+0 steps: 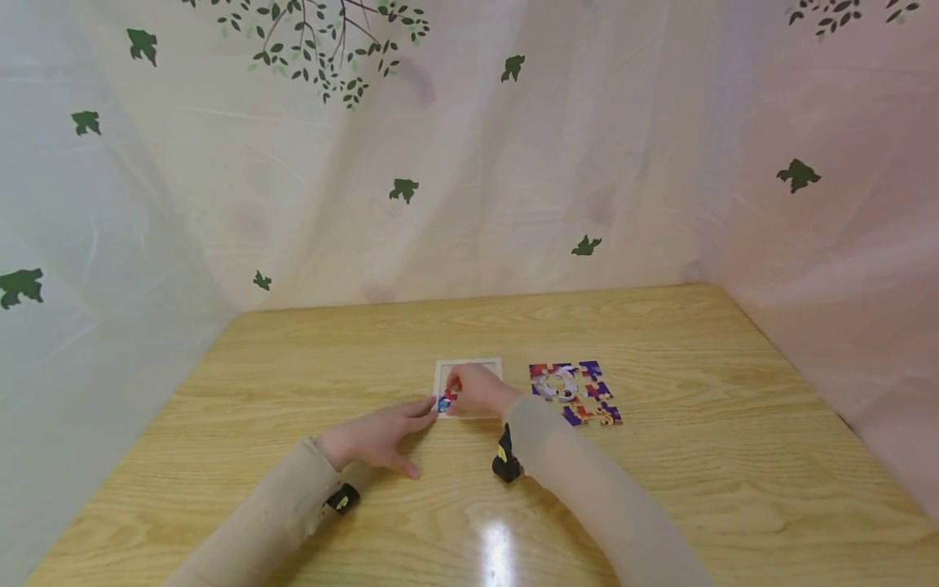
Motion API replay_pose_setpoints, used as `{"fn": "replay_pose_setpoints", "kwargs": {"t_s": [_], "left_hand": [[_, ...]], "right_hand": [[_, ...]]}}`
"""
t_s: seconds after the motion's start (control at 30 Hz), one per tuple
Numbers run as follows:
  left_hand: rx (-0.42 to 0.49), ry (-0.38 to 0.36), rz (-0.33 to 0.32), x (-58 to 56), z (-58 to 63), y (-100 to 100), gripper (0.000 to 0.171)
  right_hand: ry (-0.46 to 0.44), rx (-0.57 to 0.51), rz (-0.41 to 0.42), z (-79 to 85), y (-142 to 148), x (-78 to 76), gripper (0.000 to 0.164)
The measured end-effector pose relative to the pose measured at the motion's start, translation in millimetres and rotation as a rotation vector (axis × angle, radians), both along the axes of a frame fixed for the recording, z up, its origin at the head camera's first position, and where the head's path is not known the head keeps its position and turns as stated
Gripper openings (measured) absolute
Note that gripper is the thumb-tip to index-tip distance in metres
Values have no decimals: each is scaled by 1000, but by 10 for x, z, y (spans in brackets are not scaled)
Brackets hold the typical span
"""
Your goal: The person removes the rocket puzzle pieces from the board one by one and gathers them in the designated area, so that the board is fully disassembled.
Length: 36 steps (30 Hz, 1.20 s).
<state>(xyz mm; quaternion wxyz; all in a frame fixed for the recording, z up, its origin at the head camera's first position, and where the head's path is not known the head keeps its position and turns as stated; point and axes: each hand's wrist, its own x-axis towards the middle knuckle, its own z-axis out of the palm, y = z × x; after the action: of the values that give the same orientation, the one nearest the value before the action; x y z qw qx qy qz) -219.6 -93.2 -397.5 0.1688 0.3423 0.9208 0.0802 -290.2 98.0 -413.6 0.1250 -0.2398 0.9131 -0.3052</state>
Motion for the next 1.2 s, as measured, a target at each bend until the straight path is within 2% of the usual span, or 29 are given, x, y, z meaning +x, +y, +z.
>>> {"fn": "replay_pose_setpoints", "kwargs": {"t_s": [0.2, 0.53, 0.9, 1.07, 1.2], "left_hand": [[3, -9, 0, -7, 28, -8, 87], [2, 0, -13, -36, 26, -20, 88], [-8, 7, -20, -40, 17, -25, 88], [-6, 1, -7, -36, 16, -23, 88], [-10, 5, -3, -37, 24, -15, 87]], "right_hand": [[-29, -35, 2, 20, 4, -1, 24], [6, -75, 25, 17, 10, -10, 26], [40, -100, -20, -8, -11, -3, 19], [21, -179, -24, 13, 30, -2, 17], [1, -188, -31, 59, 64, -1, 16]]}}
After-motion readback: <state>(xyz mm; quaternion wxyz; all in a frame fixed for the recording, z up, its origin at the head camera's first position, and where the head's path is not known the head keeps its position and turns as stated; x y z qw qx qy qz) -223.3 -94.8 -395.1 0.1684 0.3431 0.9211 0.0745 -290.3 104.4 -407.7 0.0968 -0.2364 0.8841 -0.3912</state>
